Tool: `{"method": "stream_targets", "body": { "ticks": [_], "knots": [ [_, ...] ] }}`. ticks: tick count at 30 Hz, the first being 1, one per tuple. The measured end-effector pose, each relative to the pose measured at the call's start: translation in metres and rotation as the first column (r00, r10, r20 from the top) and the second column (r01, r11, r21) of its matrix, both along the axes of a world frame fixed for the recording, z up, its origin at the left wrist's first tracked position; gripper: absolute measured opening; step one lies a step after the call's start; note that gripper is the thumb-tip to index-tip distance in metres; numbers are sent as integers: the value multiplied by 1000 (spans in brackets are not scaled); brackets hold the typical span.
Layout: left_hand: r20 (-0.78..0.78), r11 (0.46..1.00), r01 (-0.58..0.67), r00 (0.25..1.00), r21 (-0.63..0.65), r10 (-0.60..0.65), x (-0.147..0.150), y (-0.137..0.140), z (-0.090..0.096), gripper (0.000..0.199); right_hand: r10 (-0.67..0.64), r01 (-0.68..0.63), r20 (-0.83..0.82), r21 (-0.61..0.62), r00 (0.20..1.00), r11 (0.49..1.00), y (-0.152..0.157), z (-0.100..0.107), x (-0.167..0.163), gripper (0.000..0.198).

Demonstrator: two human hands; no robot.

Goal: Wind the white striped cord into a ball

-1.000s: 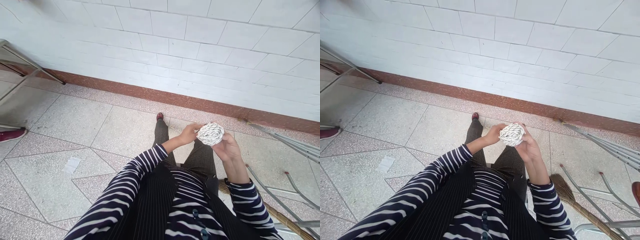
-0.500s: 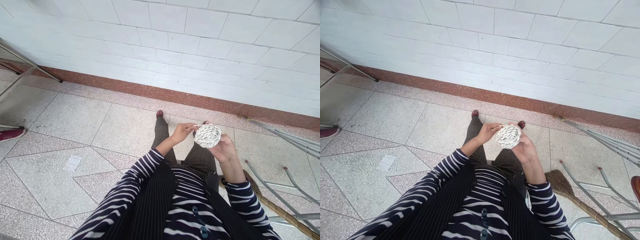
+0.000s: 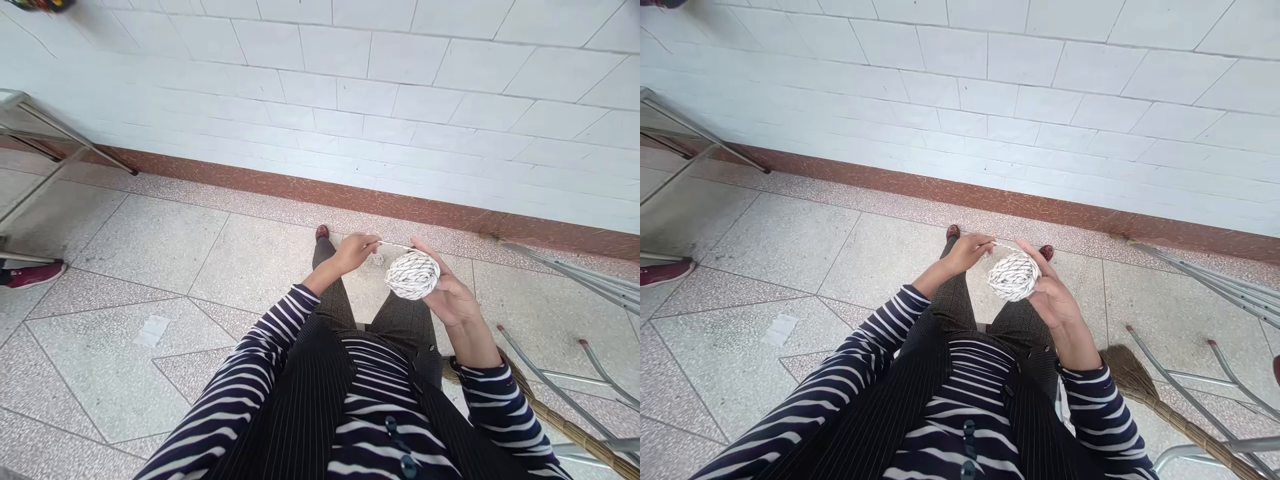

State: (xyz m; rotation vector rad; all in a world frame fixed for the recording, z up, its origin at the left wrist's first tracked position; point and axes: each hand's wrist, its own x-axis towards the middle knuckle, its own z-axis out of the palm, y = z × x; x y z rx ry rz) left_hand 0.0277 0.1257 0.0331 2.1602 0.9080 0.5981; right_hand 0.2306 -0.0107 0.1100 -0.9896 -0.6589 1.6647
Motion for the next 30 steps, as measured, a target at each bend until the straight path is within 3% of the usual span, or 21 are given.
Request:
{"method": "stream_targets", "body": {
  "ticks": [4,7,12,15,18,20,23,25,30],
  "knots": [
    [15,977,52,999,-205,-50,4,-17,-16,36,-16,13,120,23,993,1000,7,5,14,63],
    [75,917,138,990,-375,-119,6,-29,-19,35,-64,63,213,12,975,998,14,6,21,51],
    [189,768,324,946,-552,-263,3,-45,-7,36,-132,125,427,44,895,991,19,4,22,48],
    [193,726,346,938,-594,-290,-2,-55,4,38,-180,127,595,130,783,983,22,-6,20,52],
    [129,734,337,936,-589,-327,-6,-65,15,35,-281,157,733,235,619,959,29,-26,17,51],
    [72,777,341,931,-529,-359,-6,-68,23,33,-317,162,805,272,501,948,34,-42,13,50],
    [-19,853,351,921,-385,-388,-6,-64,38,32,-270,107,890,248,366,963,38,-65,5,50],
    [-51,888,344,925,-304,-376,-6,-56,47,30,-191,64,901,180,389,982,36,-75,1,52],
    [-84,940,276,951,-202,-297,-8,-27,51,30,88,-74,721,-51,687,996,25,-79,-1,56]
  ]
}}
